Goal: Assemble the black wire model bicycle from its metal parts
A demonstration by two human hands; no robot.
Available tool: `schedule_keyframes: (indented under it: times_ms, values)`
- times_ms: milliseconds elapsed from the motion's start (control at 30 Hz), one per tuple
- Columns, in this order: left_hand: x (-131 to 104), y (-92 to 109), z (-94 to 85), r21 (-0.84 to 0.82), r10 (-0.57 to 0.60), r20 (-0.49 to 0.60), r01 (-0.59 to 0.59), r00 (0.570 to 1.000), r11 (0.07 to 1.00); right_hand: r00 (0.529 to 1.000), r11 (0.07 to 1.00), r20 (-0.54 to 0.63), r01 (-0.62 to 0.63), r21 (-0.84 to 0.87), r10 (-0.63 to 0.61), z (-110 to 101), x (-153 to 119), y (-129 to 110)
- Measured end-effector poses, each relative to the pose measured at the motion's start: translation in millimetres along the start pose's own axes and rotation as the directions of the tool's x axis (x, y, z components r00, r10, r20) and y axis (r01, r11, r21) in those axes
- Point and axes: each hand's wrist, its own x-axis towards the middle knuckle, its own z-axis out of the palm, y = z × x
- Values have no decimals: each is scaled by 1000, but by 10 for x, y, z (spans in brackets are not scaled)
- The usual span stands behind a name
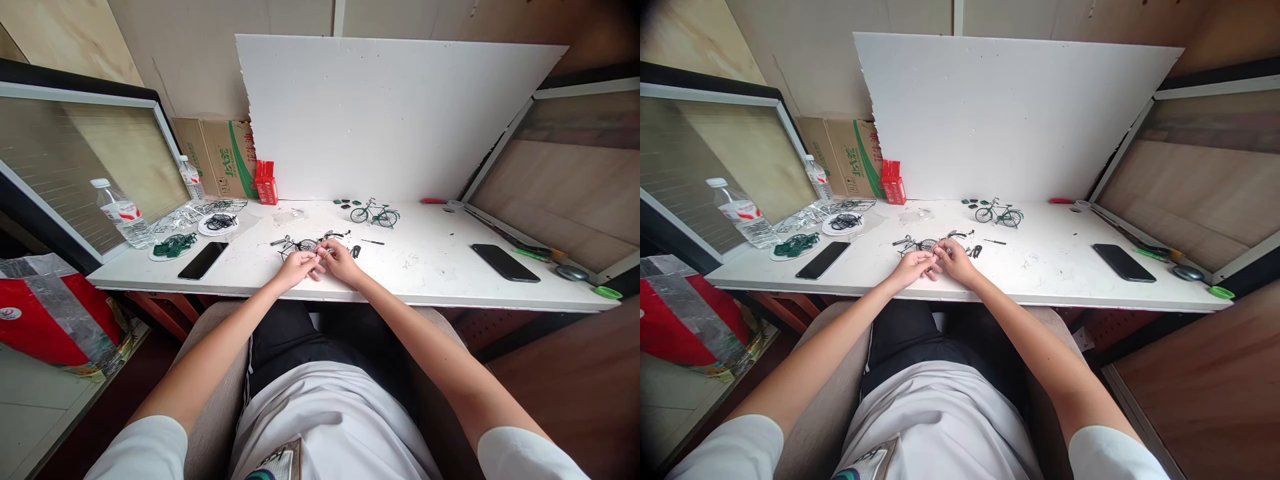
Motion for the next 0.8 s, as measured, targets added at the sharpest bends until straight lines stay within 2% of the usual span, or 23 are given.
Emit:
schedule_keyframes:
  times_ms: [400,800]
  values:
    - [10,-11,0,-2,15,-11,-15,1000,1000,1000,1000,13,-11,12,11,2,-4,-23]
    - [44,-24,12,-38,21,-3,-21,1000,999,996,997,46,-78,22,77,6,-12,-121]
